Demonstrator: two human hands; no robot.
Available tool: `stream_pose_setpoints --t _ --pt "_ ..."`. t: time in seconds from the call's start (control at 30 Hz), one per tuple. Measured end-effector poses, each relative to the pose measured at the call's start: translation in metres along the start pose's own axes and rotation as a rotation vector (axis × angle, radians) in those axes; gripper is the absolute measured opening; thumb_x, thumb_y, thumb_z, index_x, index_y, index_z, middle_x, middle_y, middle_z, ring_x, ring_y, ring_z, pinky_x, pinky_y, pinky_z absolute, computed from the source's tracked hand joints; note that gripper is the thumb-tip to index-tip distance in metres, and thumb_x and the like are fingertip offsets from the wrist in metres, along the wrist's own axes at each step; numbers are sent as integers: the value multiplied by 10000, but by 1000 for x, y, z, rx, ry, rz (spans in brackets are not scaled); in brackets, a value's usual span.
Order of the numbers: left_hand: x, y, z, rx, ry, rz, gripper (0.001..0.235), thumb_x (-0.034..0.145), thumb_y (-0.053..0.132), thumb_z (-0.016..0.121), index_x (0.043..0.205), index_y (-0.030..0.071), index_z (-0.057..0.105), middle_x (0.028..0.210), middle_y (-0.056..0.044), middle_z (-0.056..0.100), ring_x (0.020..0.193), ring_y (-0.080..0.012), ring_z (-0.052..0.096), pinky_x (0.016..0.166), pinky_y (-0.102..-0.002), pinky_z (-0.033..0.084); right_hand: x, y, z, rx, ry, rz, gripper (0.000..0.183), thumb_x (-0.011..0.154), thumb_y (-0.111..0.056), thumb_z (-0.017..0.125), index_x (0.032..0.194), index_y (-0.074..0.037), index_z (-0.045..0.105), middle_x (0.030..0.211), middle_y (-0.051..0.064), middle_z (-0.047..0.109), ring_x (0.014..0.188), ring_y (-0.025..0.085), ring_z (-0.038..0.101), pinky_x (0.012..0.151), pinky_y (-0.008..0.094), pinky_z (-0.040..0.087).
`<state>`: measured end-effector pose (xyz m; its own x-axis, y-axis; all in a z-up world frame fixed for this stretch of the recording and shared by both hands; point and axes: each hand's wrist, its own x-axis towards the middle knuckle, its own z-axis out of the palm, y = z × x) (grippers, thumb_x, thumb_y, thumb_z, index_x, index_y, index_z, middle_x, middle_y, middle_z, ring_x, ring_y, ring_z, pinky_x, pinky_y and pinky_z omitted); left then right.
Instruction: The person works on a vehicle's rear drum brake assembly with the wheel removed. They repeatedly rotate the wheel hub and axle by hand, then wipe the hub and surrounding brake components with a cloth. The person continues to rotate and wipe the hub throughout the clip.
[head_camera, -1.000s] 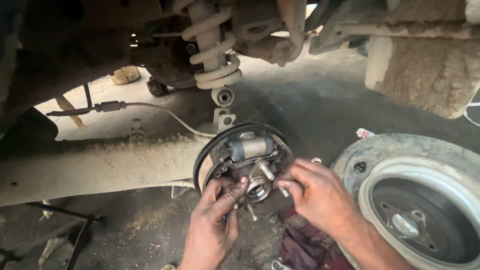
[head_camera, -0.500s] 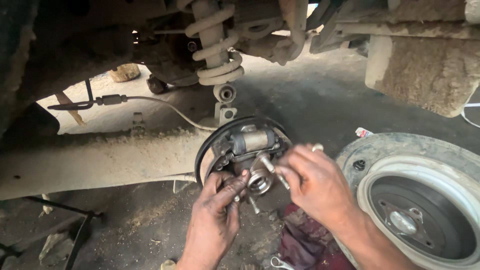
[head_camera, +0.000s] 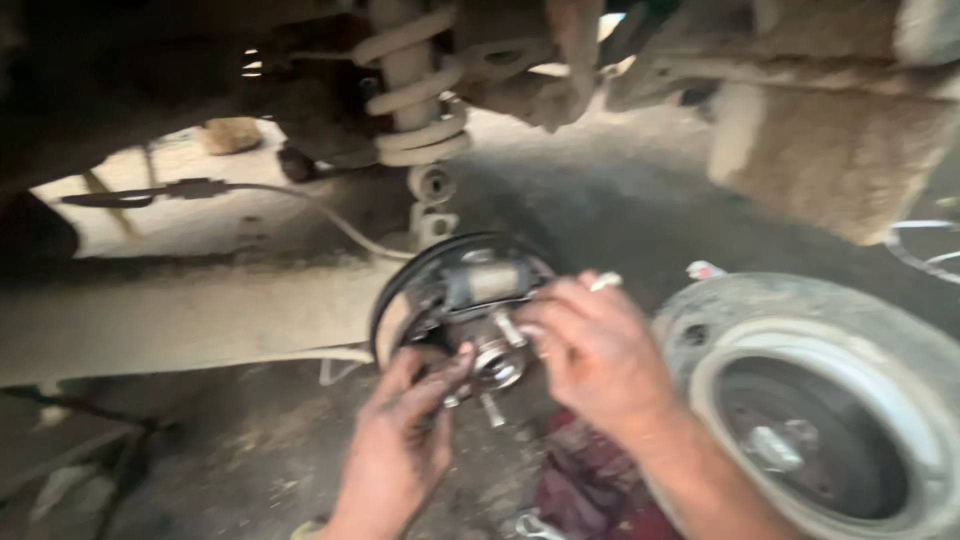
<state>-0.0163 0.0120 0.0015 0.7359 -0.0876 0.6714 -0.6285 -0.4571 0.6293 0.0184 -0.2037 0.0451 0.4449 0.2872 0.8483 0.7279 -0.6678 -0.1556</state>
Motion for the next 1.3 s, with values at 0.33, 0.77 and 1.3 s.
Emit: stream_pose_setpoints --t 0.33,0.77,1.3 --pt "-1 0 -5 43 -2 60 556 752 -111 663 1244 140 729 1153 -136 671 1019 -318 711 839 -366 570 2 8 0 -17 -56 12 110 818 -98 744 915 -46 738 904 101 692 861 307 675 769 395 536" --pt "0 6 -5 29 -22 -1 573 764 -133 639 1256 145 734 1088 -117 667 937 -266 714 803 -322 560 -18 15 -3 116 -135 212 68 840 -96 727 887 -50 743 856 77 711 794 282 688 720 390 532" --pt "4 11 -8 -5 -7 31 589 751 -136 623 1264 135 721 1084 -101 671 930 -232 723 785 -305 563 -29 16 -6 17 -116 421 77 837 -72 753 853 -8 715 800 107 685 717 288 668 653 369 517"
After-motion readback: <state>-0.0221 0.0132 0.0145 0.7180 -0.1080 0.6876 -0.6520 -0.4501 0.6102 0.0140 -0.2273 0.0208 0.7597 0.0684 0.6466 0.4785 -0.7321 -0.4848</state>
